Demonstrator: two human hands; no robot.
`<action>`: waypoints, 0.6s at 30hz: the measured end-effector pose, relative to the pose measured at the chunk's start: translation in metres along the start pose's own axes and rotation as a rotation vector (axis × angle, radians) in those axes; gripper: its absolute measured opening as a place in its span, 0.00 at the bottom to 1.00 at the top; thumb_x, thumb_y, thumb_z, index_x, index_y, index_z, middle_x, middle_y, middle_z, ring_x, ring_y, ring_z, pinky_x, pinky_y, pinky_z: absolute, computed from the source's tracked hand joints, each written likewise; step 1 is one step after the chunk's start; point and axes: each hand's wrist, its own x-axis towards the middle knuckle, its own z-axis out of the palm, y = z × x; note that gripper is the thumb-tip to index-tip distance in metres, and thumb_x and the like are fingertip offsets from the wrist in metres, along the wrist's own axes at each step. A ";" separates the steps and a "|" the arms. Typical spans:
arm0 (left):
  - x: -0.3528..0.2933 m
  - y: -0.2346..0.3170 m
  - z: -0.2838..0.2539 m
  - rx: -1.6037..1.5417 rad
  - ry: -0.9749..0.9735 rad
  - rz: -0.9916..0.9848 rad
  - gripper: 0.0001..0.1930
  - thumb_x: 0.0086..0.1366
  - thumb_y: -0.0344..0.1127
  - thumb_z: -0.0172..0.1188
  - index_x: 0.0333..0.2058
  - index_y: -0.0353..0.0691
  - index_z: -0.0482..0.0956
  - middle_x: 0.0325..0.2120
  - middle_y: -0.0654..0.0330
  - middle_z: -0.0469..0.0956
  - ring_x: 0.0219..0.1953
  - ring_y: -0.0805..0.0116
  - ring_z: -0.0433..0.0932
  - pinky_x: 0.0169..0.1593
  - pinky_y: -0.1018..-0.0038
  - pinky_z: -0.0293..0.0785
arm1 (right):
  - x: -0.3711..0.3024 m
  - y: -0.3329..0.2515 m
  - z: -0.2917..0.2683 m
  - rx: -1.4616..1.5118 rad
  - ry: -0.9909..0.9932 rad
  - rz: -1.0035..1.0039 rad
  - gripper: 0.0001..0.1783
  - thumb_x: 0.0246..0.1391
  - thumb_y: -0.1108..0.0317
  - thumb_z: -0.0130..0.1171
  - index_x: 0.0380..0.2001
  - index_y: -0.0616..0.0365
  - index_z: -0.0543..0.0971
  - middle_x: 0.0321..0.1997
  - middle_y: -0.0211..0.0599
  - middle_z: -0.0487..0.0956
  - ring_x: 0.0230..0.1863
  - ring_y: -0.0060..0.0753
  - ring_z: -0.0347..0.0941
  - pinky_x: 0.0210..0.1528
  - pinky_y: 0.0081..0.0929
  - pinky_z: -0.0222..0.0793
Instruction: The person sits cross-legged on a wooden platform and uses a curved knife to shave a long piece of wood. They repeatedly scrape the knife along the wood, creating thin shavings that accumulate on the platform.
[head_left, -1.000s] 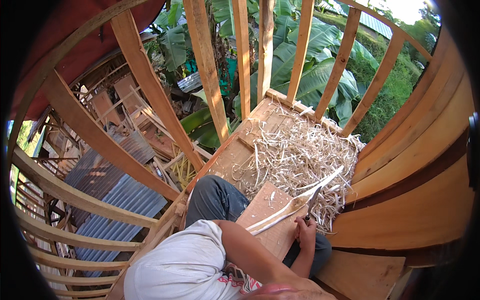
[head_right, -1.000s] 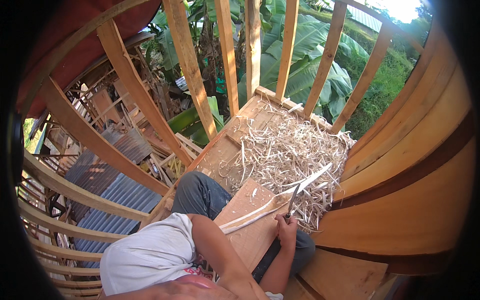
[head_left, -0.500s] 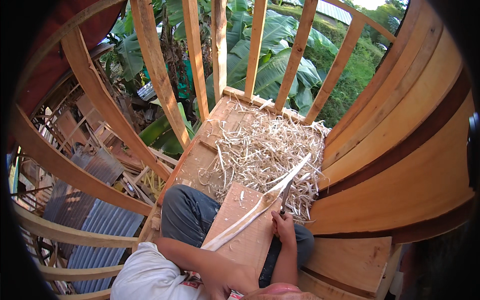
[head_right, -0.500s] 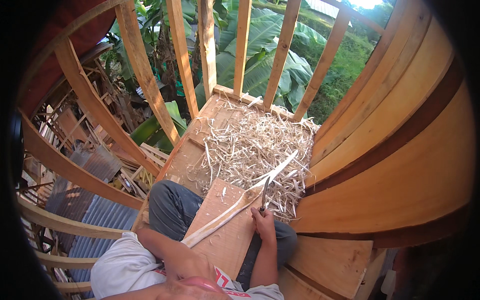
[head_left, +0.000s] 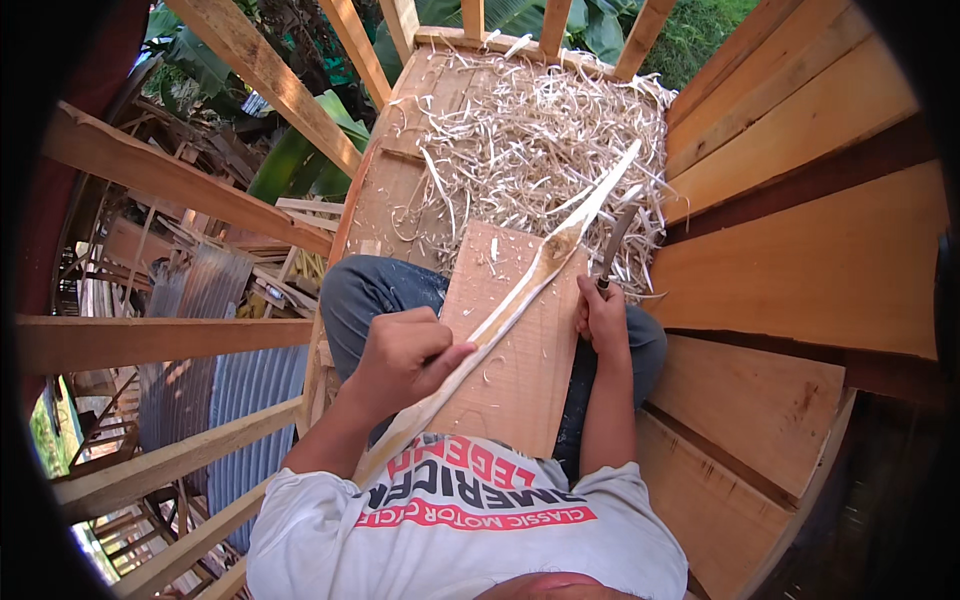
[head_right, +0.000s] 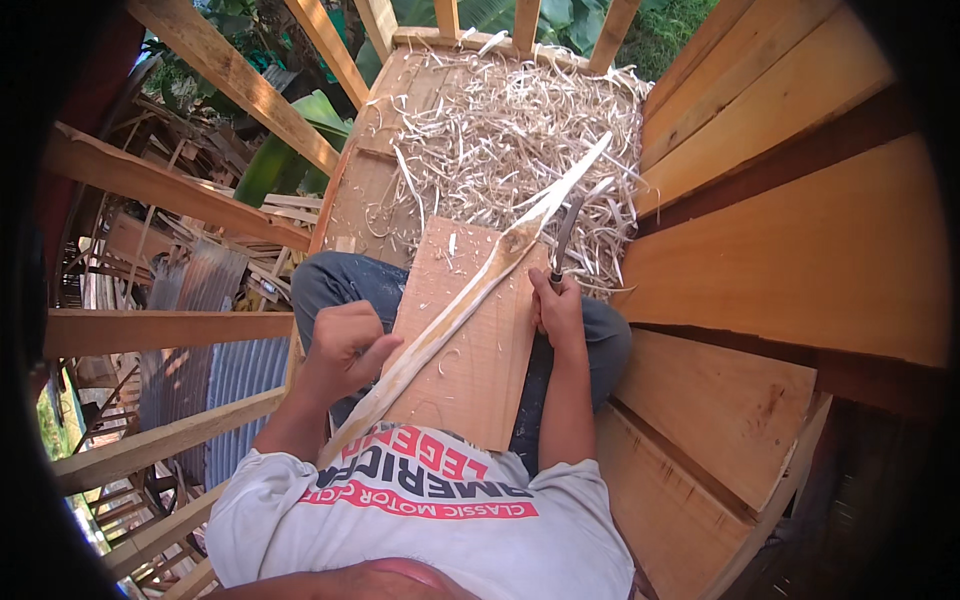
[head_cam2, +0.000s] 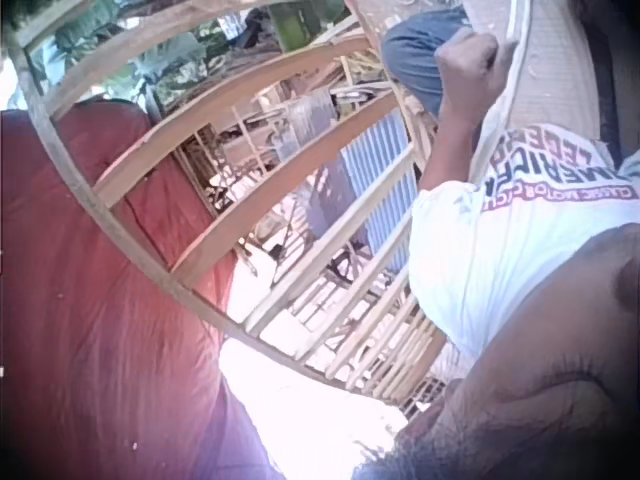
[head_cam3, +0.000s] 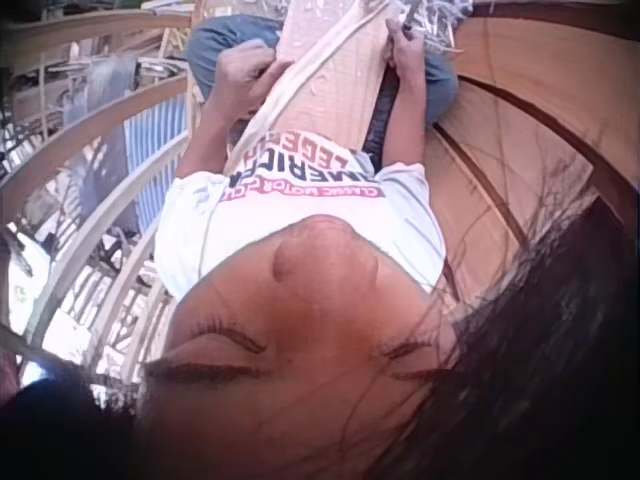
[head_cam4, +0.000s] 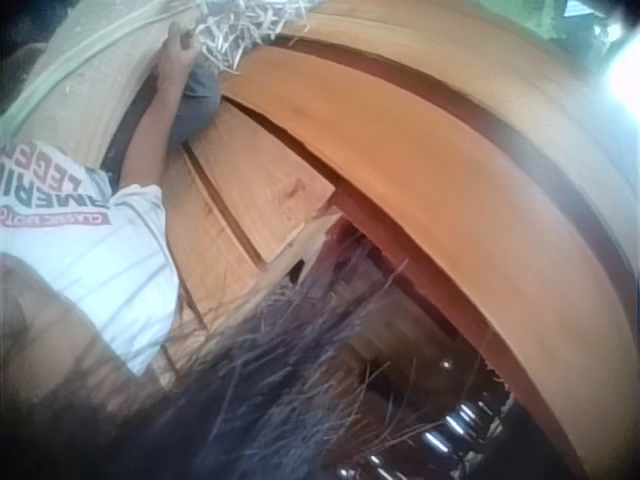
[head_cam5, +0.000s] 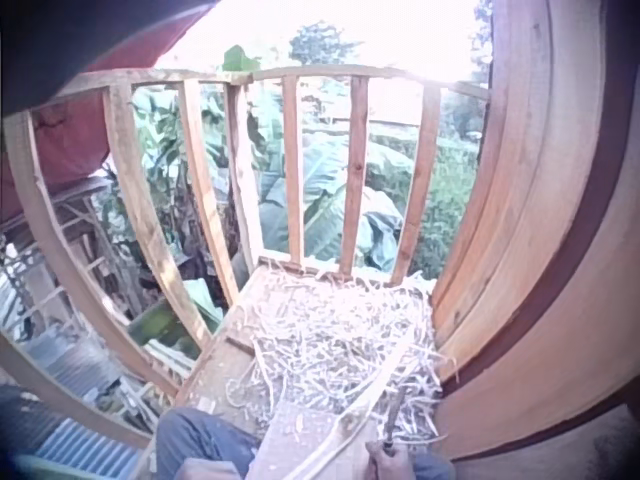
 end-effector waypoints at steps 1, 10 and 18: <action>-0.013 -0.002 0.005 0.051 0.023 -0.175 0.14 0.54 0.34 0.68 0.21 0.38 0.70 0.15 0.62 0.68 0.16 0.64 0.69 0.21 0.72 0.63 | -0.001 0.002 0.001 0.010 0.023 0.002 0.22 0.56 0.58 0.60 0.14 0.52 0.65 0.09 0.24 0.64 0.06 0.18 0.59 0.08 0.19 0.53; -0.148 0.020 0.017 0.148 -0.426 -0.967 0.24 0.59 0.52 0.61 0.41 0.39 0.65 0.26 0.49 0.77 0.35 0.49 0.79 0.35 0.58 0.72 | -0.012 -0.002 0.016 -0.427 0.189 -0.323 0.24 0.54 0.63 0.64 0.12 0.59 0.64 0.10 0.20 0.56 0.17 0.13 0.48 0.18 0.24 0.43; -0.198 -0.012 0.040 -0.299 -0.298 -1.034 0.19 0.64 0.48 0.56 0.36 0.34 0.70 0.19 0.49 0.78 0.23 0.57 0.81 0.28 0.69 0.74 | -0.061 -0.016 0.040 -0.819 0.046 -0.188 0.26 0.47 0.51 0.67 0.14 0.63 0.72 0.08 0.40 0.64 0.10 0.33 0.58 0.17 0.31 0.56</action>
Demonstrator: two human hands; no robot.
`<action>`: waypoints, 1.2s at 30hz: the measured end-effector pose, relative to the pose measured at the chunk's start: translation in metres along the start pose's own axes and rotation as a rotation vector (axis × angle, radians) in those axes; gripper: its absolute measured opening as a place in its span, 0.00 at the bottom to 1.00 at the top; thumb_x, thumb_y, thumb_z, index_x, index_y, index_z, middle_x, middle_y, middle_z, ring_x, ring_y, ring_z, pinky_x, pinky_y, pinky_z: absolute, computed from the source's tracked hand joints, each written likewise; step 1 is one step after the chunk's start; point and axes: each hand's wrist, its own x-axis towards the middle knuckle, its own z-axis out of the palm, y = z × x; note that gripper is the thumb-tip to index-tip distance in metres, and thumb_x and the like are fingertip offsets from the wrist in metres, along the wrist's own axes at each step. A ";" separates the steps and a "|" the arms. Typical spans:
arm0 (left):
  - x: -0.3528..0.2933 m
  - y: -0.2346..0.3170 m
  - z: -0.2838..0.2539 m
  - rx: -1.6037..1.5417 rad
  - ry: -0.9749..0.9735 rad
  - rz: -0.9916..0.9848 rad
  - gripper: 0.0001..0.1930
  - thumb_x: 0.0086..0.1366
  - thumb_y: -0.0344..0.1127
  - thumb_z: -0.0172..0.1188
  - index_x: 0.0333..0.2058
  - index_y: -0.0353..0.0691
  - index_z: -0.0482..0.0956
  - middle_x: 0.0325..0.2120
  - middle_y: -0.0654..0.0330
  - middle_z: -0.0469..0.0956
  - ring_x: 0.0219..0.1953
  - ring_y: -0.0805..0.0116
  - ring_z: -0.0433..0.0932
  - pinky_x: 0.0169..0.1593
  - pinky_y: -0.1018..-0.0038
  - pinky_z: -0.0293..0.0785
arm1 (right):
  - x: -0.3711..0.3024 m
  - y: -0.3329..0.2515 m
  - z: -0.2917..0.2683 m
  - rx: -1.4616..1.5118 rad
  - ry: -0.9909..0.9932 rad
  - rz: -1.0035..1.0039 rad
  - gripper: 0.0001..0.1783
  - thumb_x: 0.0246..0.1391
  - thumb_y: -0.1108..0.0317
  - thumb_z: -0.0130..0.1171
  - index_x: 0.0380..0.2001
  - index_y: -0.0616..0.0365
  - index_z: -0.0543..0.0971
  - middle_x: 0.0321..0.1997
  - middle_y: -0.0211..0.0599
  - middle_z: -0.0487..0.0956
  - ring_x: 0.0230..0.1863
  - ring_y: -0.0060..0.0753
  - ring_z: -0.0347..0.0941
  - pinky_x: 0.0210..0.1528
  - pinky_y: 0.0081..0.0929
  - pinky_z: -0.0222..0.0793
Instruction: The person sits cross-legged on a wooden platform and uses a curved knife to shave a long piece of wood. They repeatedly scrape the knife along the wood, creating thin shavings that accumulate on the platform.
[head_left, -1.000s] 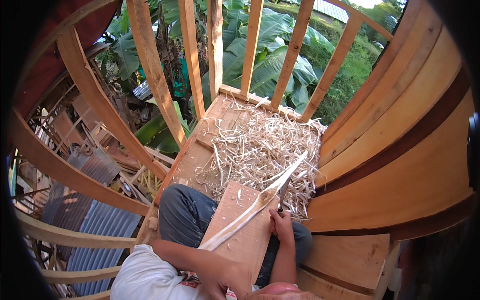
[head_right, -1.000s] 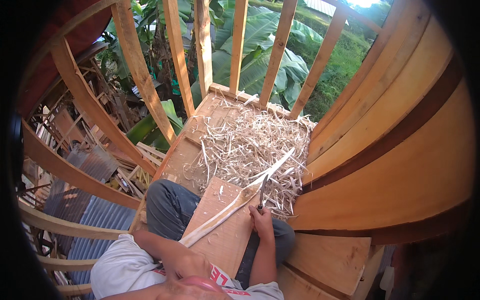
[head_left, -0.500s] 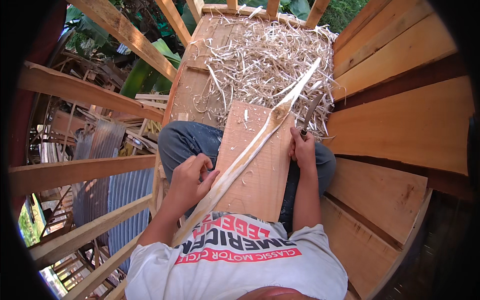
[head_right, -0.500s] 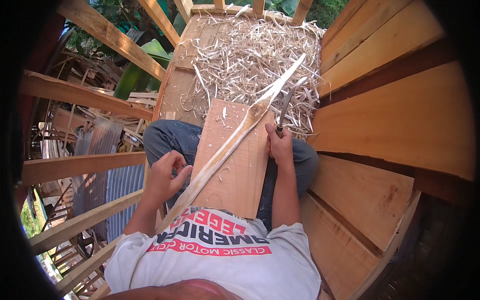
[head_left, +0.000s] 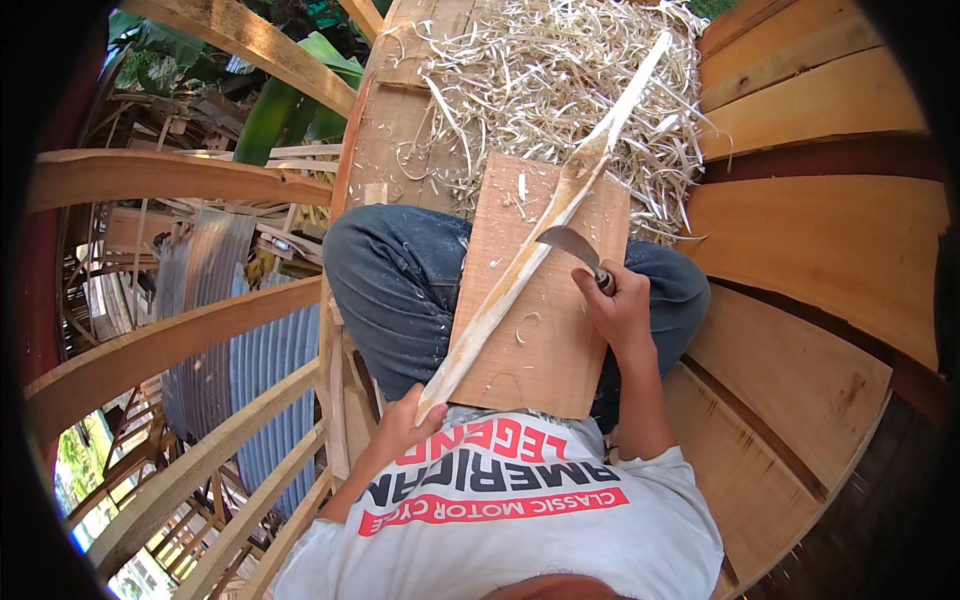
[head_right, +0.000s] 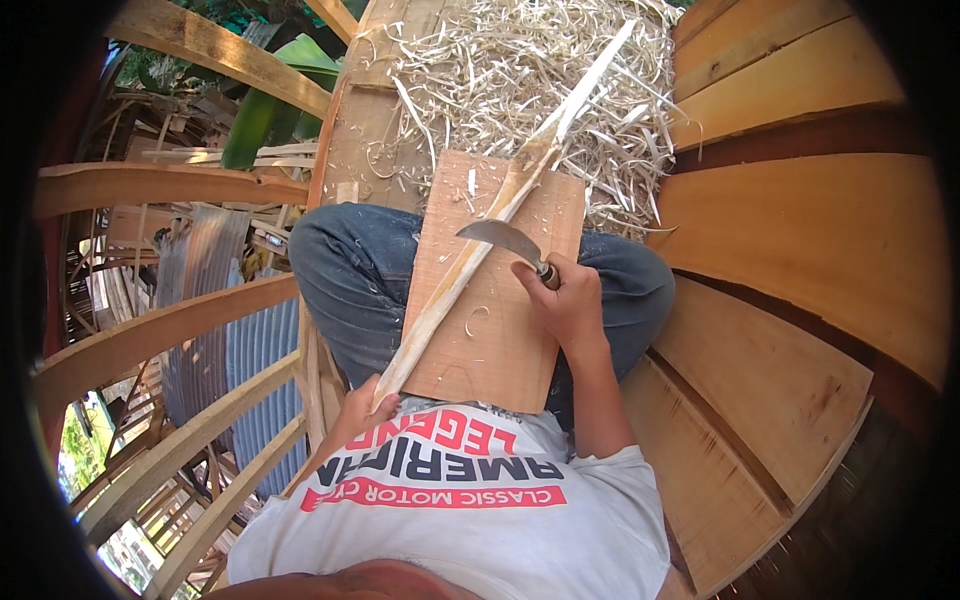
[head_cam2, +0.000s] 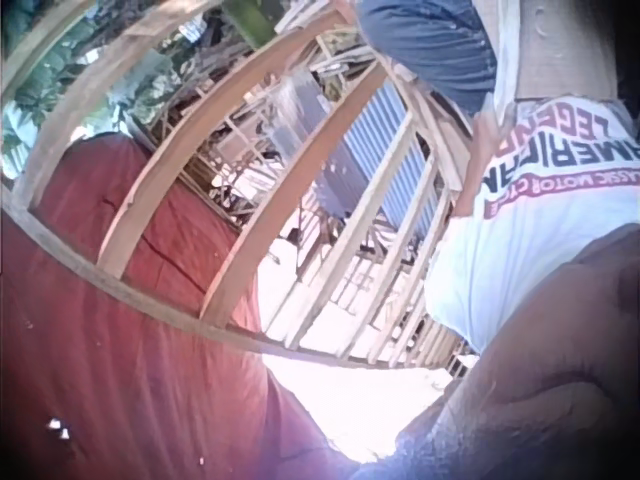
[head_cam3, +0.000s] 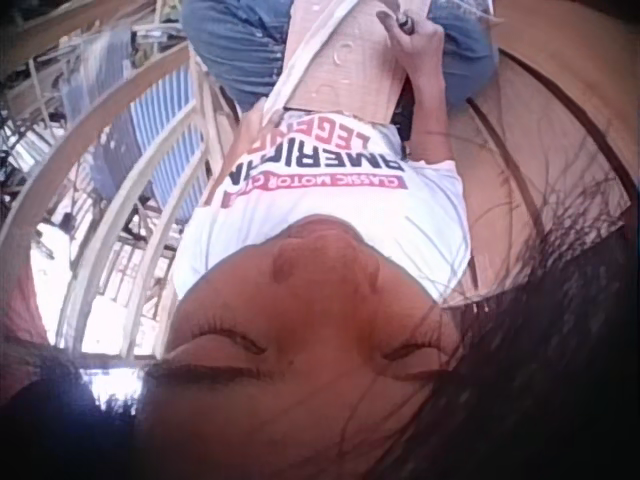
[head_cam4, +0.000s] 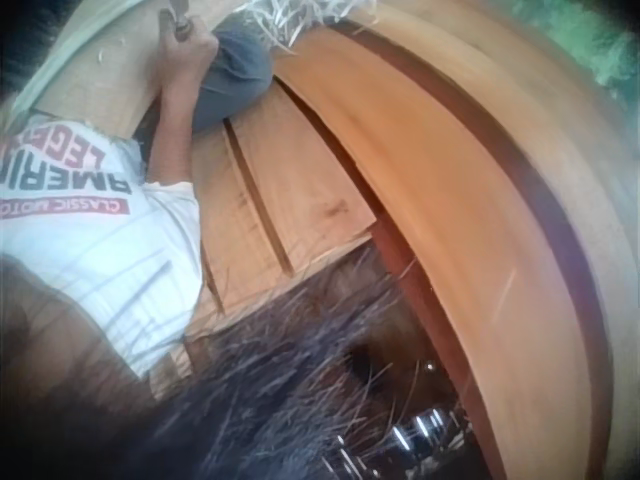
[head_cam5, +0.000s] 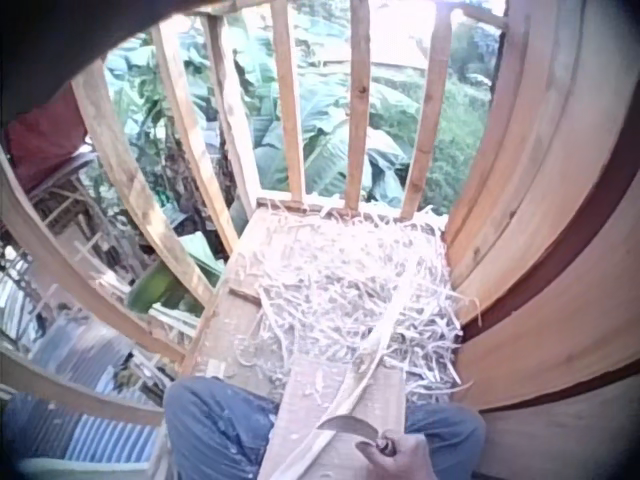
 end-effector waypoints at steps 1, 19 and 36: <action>0.003 -0.003 0.001 -0.086 -0.023 0.000 0.18 0.65 0.47 0.55 0.35 0.34 0.71 0.19 0.51 0.78 0.23 0.62 0.82 0.28 0.71 0.74 | -0.005 -0.001 -0.001 -0.074 -0.027 -0.027 0.27 0.47 0.49 0.66 0.15 0.63 0.73 0.09 0.42 0.66 0.11 0.36 0.61 0.17 0.32 0.58; 0.026 -0.033 -0.005 -0.039 0.057 0.142 0.22 0.63 0.48 0.57 0.41 0.30 0.75 0.22 0.43 0.78 0.27 0.48 0.81 0.31 0.67 0.75 | 0.028 -0.042 0.000 -0.613 -0.089 -0.089 0.34 0.47 0.35 0.59 0.13 0.60 0.74 0.11 0.43 0.72 0.16 0.43 0.73 0.20 0.36 0.68; 0.044 -0.015 -0.006 -0.042 0.111 0.173 0.18 0.63 0.43 0.58 0.31 0.28 0.72 0.17 0.38 0.73 0.24 0.38 0.76 0.27 0.57 0.72 | 0.098 -0.028 0.011 -0.909 0.171 -0.306 0.38 0.45 0.29 0.55 0.12 0.58 0.73 0.10 0.40 0.72 0.14 0.43 0.72 0.19 0.36 0.67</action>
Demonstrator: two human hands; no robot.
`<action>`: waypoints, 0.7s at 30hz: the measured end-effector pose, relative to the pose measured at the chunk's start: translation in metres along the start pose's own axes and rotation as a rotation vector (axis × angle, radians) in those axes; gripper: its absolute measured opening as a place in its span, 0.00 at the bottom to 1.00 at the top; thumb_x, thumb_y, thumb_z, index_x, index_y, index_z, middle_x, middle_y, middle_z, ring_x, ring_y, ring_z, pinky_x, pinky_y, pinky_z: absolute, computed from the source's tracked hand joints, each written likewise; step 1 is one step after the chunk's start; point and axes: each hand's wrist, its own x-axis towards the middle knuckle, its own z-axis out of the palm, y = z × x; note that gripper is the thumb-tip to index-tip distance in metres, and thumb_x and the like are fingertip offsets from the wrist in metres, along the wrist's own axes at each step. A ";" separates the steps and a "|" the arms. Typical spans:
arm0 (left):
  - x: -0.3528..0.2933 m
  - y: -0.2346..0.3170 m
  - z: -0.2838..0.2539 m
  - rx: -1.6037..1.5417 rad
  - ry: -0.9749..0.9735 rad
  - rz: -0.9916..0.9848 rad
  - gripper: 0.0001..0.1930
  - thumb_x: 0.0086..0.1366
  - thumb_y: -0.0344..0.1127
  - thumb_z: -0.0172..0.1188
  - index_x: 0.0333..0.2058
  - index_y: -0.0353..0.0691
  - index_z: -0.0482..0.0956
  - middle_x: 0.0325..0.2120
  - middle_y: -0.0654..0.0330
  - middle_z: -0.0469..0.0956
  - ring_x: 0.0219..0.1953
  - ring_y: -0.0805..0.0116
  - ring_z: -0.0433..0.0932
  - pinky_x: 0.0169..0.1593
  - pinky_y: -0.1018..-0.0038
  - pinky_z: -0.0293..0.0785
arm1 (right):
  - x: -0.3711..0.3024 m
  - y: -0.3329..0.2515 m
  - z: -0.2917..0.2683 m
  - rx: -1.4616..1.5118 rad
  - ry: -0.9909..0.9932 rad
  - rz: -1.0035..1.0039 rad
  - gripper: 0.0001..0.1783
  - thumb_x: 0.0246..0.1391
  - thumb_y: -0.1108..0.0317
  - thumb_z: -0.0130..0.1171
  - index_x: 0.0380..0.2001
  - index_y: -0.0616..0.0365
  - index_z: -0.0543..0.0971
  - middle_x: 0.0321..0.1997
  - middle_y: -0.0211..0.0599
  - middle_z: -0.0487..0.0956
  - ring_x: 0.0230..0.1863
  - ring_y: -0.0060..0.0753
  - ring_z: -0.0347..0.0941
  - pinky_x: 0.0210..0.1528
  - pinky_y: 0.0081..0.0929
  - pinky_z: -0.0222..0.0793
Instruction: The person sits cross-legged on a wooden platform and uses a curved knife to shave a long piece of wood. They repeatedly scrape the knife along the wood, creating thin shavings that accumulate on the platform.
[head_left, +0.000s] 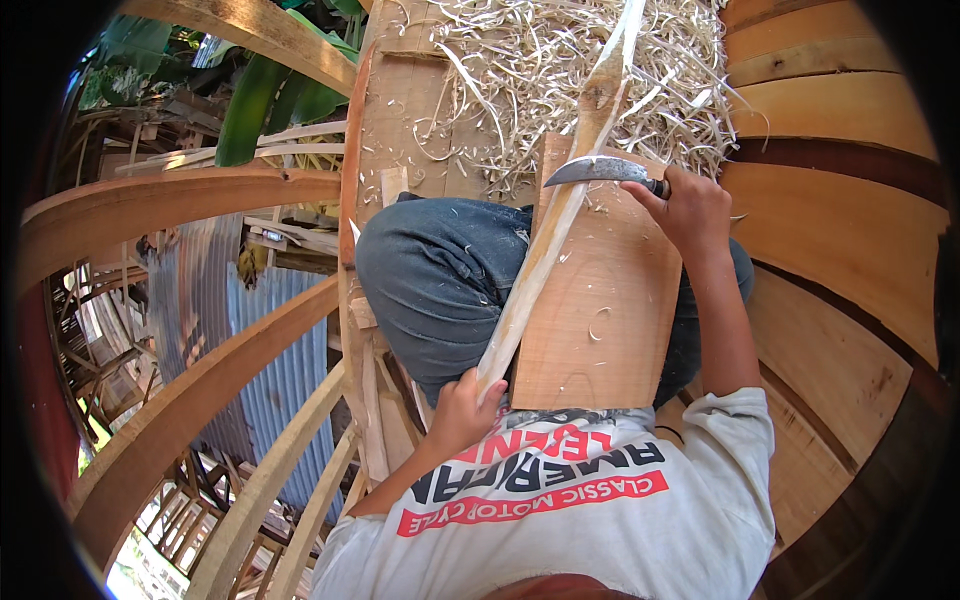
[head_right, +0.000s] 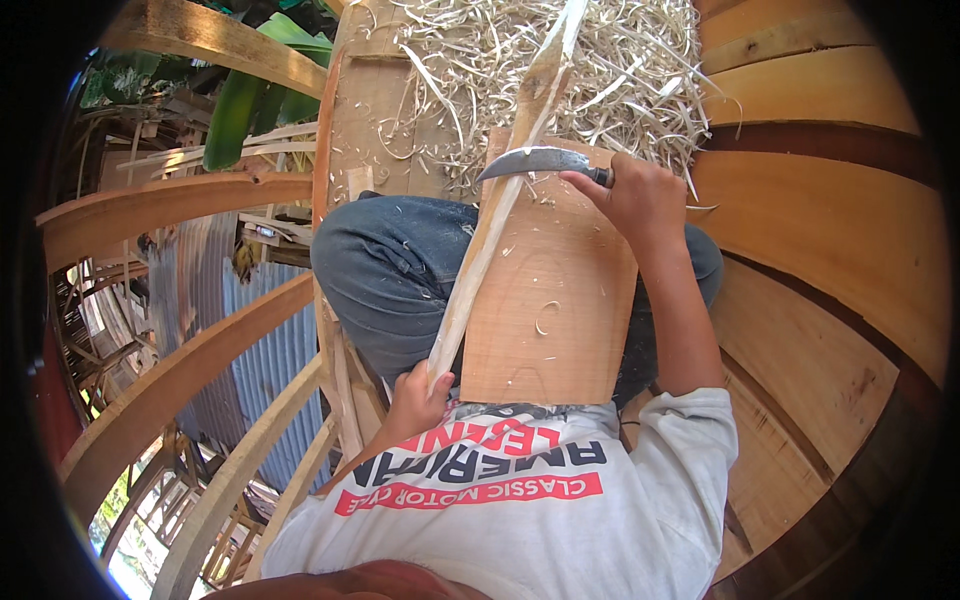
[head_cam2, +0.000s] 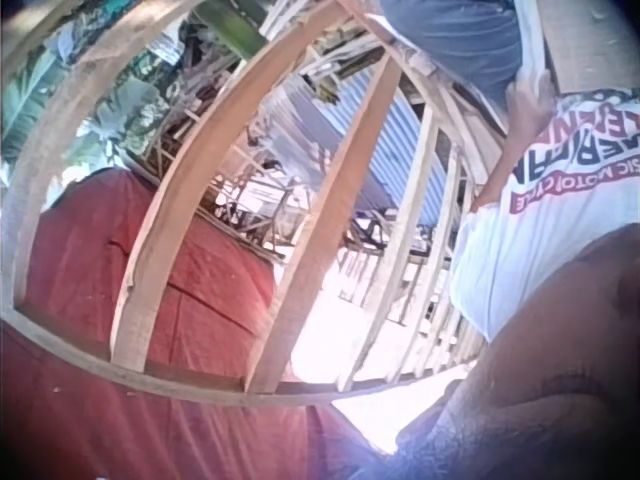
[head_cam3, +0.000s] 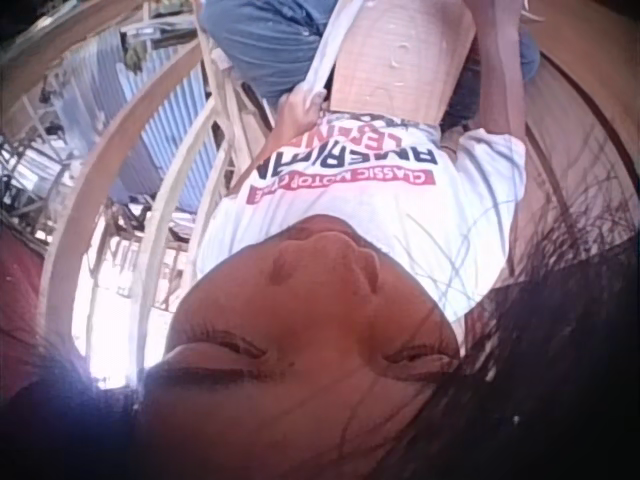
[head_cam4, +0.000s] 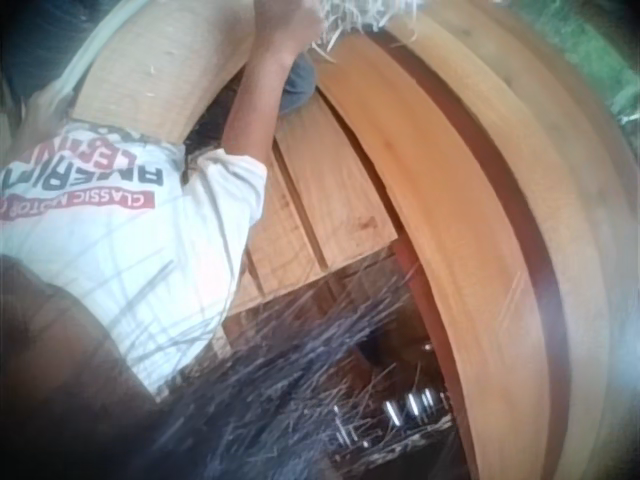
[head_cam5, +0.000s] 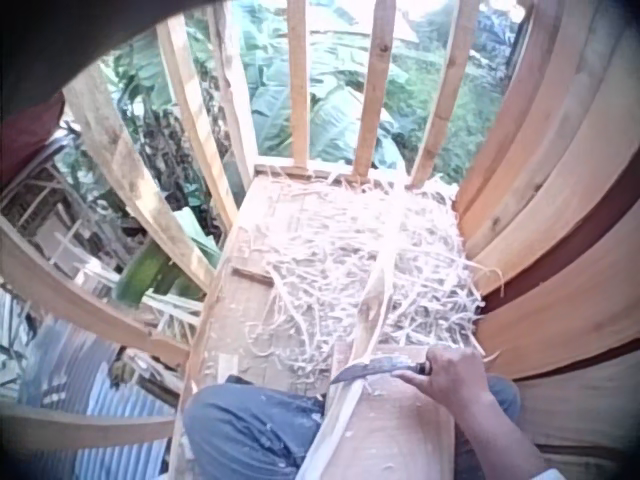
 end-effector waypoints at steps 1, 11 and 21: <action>-0.002 -0.002 0.000 0.008 0.010 -0.002 0.18 0.62 0.43 0.58 0.31 0.28 0.72 0.17 0.38 0.73 0.24 0.38 0.76 0.26 0.57 0.72 | 0.005 0.006 0.004 -0.010 0.041 -0.024 0.39 0.45 0.28 0.53 0.13 0.59 0.75 0.11 0.42 0.73 0.15 0.44 0.73 0.20 0.37 0.68; 0.002 -0.005 0.004 -0.054 0.030 0.005 0.18 0.61 0.45 0.59 0.30 0.29 0.75 0.17 0.41 0.74 0.24 0.41 0.78 0.26 0.60 0.73 | 0.002 0.047 -0.039 0.330 -0.023 0.390 0.28 0.50 0.45 0.61 0.16 0.62 0.75 0.15 0.48 0.73 0.21 0.53 0.73 0.24 0.40 0.66; 0.001 -0.002 0.002 0.043 0.021 0.047 0.18 0.62 0.44 0.58 0.34 0.30 0.76 0.17 0.44 0.75 0.22 0.44 0.78 0.25 0.62 0.73 | -0.020 -0.009 -0.009 0.141 -0.084 0.185 0.14 0.50 0.59 0.58 0.20 0.58 0.78 0.18 0.47 0.76 0.23 0.50 0.76 0.28 0.43 0.71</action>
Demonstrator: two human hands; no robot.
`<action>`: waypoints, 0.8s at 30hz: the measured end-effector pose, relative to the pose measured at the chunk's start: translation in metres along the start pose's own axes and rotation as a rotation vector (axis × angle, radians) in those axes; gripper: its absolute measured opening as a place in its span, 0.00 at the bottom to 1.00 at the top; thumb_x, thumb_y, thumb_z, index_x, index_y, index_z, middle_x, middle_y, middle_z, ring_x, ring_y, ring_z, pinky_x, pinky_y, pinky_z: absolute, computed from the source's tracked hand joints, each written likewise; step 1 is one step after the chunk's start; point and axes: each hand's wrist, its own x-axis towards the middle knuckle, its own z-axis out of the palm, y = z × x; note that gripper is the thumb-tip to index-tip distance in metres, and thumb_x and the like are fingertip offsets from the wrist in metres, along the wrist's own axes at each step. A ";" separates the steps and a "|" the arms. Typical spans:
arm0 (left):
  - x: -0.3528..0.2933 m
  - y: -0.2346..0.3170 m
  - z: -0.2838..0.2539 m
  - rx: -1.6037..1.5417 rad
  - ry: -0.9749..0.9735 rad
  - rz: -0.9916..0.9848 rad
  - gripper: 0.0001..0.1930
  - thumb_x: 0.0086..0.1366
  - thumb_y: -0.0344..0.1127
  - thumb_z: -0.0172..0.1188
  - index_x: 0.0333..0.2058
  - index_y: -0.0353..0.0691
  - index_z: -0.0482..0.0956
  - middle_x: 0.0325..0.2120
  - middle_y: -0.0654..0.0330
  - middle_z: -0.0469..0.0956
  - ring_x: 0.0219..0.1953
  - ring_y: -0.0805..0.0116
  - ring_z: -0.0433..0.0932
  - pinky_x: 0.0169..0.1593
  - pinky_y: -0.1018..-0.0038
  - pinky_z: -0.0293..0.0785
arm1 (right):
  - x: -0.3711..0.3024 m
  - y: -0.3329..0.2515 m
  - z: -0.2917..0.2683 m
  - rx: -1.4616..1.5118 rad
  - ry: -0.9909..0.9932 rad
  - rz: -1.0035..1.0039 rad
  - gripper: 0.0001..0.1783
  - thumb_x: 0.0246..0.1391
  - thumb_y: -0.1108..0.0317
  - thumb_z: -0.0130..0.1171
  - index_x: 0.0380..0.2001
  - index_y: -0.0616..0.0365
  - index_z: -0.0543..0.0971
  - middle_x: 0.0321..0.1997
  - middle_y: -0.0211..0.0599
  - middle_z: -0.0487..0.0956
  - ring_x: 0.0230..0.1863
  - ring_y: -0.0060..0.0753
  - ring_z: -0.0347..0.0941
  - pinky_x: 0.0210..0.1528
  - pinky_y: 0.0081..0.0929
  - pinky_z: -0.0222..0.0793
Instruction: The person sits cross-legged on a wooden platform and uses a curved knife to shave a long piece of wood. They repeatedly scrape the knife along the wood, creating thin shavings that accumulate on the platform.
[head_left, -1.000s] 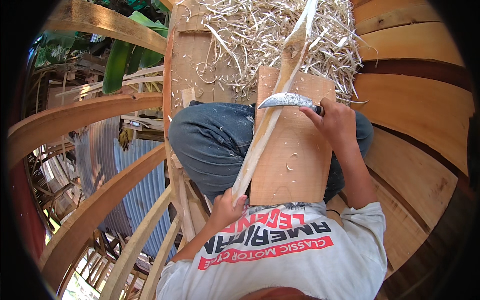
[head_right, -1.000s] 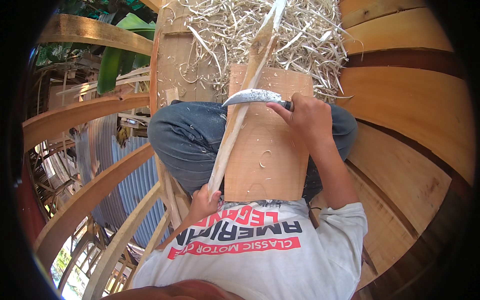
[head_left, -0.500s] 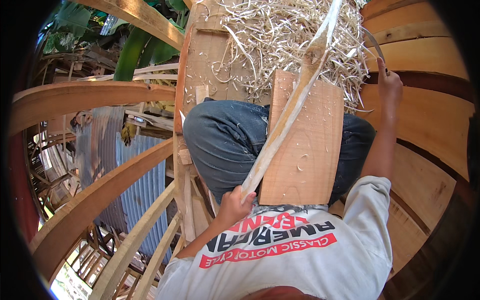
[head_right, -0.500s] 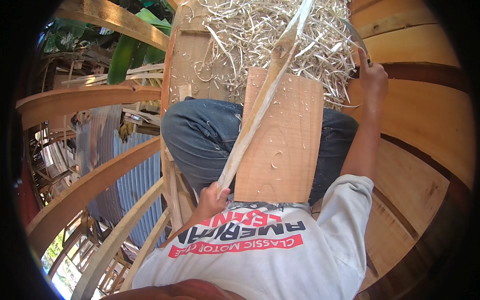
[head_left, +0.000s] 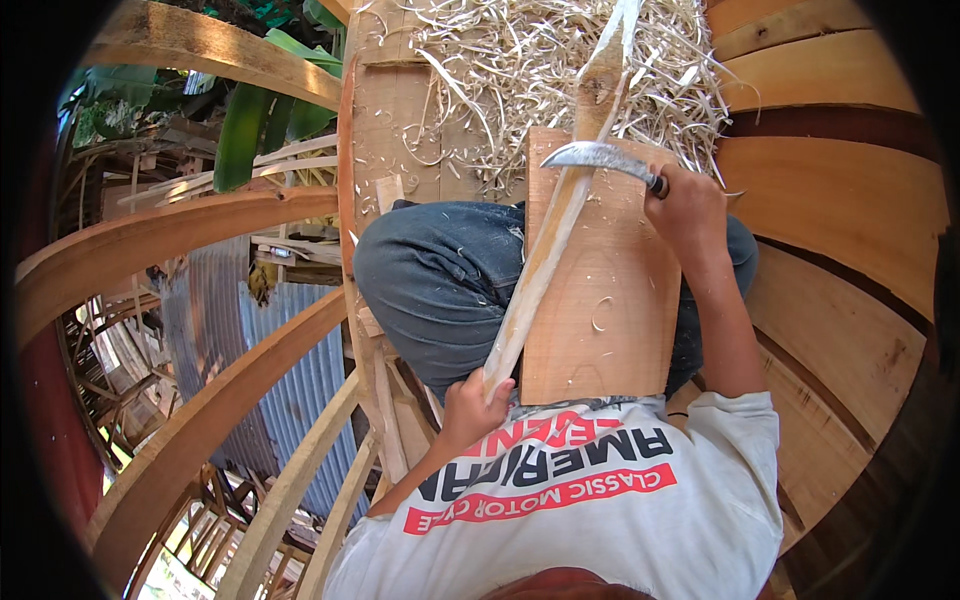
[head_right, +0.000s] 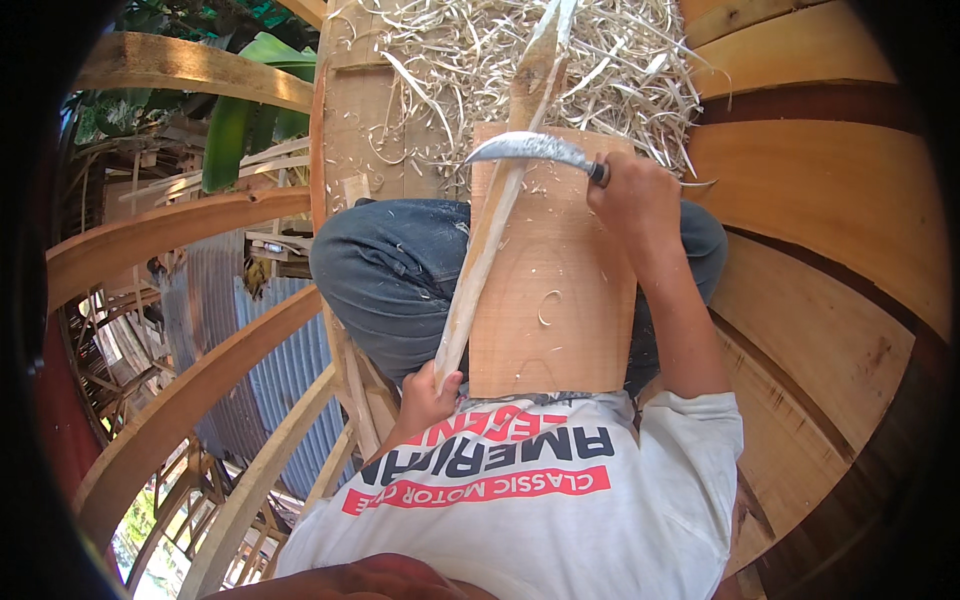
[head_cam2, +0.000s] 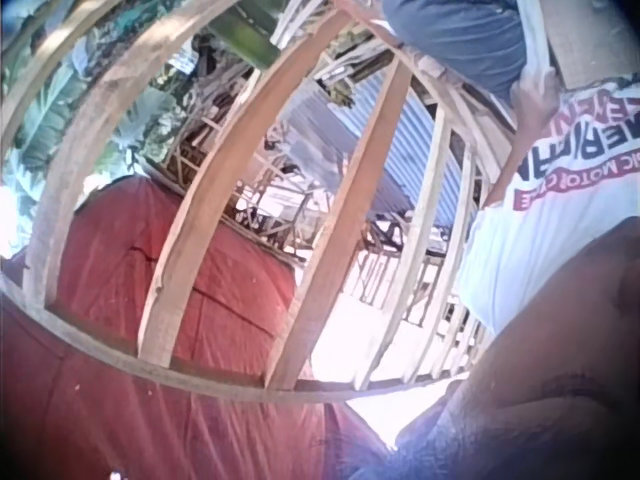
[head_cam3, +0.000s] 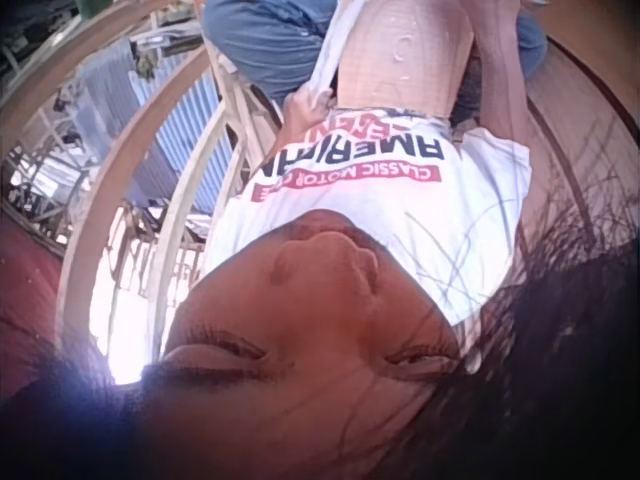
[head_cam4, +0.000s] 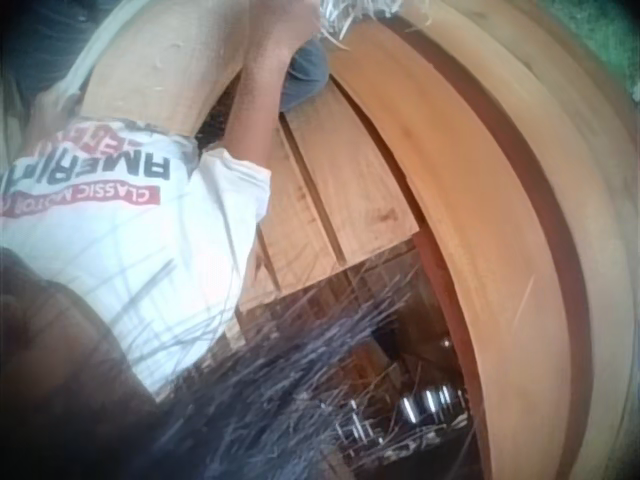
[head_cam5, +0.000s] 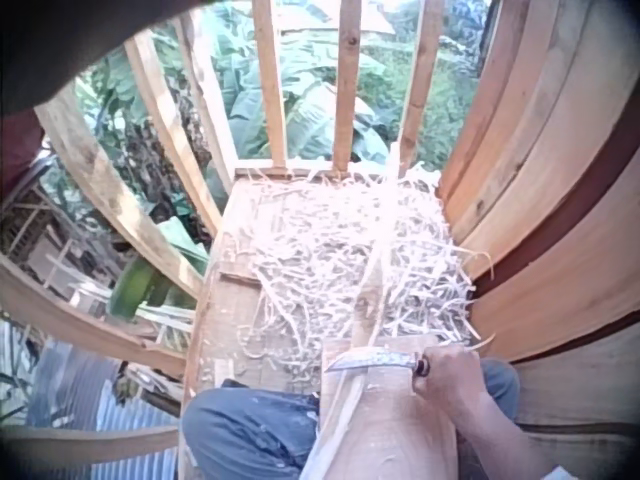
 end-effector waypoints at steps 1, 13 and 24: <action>0.000 0.000 0.000 0.007 0.010 0.024 0.18 0.62 0.44 0.58 0.32 0.29 0.76 0.16 0.43 0.75 0.21 0.44 0.77 0.25 0.61 0.73 | 0.014 0.006 -0.003 -0.036 0.037 0.005 0.12 0.49 0.60 0.58 0.21 0.58 0.79 0.18 0.46 0.77 0.24 0.50 0.76 0.30 0.43 0.72; 0.000 -0.008 0.004 -0.035 0.036 -0.012 0.19 0.61 0.45 0.59 0.32 0.30 0.76 0.17 0.42 0.75 0.22 0.43 0.78 0.26 0.61 0.73 | 0.089 0.071 -0.015 0.042 0.102 0.348 0.14 0.47 0.61 0.57 0.23 0.62 0.80 0.24 0.55 0.78 0.32 0.59 0.77 0.37 0.47 0.72; 0.004 0.003 0.001 -0.097 0.015 -0.077 0.17 0.58 0.43 0.64 0.30 0.32 0.77 0.17 0.46 0.76 0.22 0.47 0.80 0.25 0.64 0.73 | 0.011 -0.003 -0.016 -0.161 -0.107 0.010 0.10 0.45 0.61 0.61 0.19 0.57 0.80 0.20 0.46 0.78 0.23 0.47 0.77 0.27 0.39 0.72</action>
